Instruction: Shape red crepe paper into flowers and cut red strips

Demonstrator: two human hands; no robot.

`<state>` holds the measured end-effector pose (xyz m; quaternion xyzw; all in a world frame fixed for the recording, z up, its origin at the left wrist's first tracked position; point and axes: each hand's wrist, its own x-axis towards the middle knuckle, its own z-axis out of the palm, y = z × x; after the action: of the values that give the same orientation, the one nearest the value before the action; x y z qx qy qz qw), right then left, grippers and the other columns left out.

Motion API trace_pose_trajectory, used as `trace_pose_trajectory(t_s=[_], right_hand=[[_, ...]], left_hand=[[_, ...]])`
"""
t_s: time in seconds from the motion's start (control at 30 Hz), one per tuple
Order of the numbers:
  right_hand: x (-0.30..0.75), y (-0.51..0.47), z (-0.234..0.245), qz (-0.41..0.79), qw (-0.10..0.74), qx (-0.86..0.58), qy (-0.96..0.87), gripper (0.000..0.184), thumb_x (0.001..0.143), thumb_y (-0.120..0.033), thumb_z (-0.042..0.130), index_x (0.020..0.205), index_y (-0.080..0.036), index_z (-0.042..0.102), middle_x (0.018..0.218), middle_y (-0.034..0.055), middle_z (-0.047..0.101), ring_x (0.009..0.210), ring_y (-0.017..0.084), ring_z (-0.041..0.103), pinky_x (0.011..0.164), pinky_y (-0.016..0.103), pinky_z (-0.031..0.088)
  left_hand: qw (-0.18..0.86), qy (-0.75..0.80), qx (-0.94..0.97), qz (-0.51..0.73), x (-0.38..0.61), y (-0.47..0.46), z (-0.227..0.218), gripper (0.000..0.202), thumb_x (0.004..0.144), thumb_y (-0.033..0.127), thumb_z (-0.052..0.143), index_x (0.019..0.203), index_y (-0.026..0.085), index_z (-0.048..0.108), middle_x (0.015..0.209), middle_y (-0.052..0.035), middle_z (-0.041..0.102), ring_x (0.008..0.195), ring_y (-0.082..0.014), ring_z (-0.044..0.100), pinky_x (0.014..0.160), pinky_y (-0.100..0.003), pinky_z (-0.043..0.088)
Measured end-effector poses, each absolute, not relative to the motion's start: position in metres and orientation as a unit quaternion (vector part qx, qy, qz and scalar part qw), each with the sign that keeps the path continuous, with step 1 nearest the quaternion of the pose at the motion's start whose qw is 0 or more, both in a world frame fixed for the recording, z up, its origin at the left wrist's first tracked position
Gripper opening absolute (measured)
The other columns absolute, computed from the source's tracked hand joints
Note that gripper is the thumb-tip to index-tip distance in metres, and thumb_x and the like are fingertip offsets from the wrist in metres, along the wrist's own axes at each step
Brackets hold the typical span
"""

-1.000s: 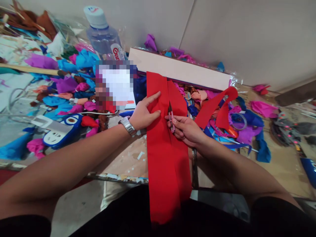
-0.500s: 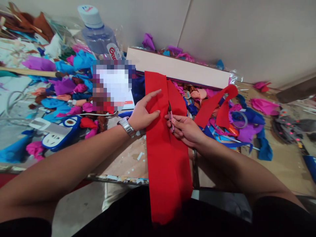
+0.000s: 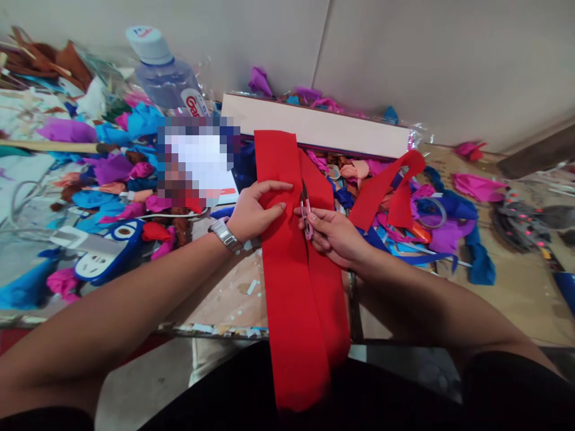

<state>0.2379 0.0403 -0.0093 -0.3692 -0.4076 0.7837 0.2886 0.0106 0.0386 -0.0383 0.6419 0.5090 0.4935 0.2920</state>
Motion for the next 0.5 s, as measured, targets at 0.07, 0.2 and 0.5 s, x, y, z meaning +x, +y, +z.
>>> trace_pose_trajectory(t_s=[0.07, 0.2, 0.5], right_hand=[[0.2376, 0.0396, -0.0080, 0.782, 0.289, -0.375, -0.406, 0.033, 0.089, -0.038, 0.083, 0.112, -0.015, 0.075, 0.084, -0.0027, 0.068, 0.043, 0.000, 0.030, 0.041, 0.021, 0.019], [0.2369, 0.0391, -0.0073, 0.780, 0.292, -0.374, -0.407, 0.033, 0.088, -0.036, 0.084, 0.112, -0.015, 0.076, 0.082, -0.0035, 0.066, 0.042, 0.000, 0.030, 0.041, 0.021, 0.016], [0.2361, 0.0402, -0.0111, 0.776, 0.295, -0.372, -0.414, 0.034, 0.088, -0.039, 0.084, 0.111, -0.016, 0.075, 0.082, -0.0044, 0.065, 0.043, 0.000, 0.028, 0.041, 0.021, 0.018]], left_hand=[[0.286, 0.509, 0.644, 0.493, 0.0094, 0.0390, -0.0390, 0.046, 0.082, 0.022, 0.075, 0.128, 0.023, 0.077, 0.135, -0.0084, 0.077, 0.128, -0.0289, 0.072, 0.122, -0.050, 0.053], [0.278, 0.505, 0.650, 0.494, 0.0079, 0.0397, -0.0413, 0.055, 0.083, 0.022, 0.076, 0.137, 0.025, 0.074, 0.142, -0.0078, 0.074, 0.136, -0.0303, 0.068, 0.127, -0.052, 0.049], [0.287, 0.485, 0.655, 0.504, 0.0092, 0.0398, -0.0431, 0.059, 0.082, 0.021, 0.077, 0.140, 0.028, 0.073, 0.146, -0.0062, 0.071, 0.140, -0.0312, 0.066, 0.130, -0.053, 0.047]])
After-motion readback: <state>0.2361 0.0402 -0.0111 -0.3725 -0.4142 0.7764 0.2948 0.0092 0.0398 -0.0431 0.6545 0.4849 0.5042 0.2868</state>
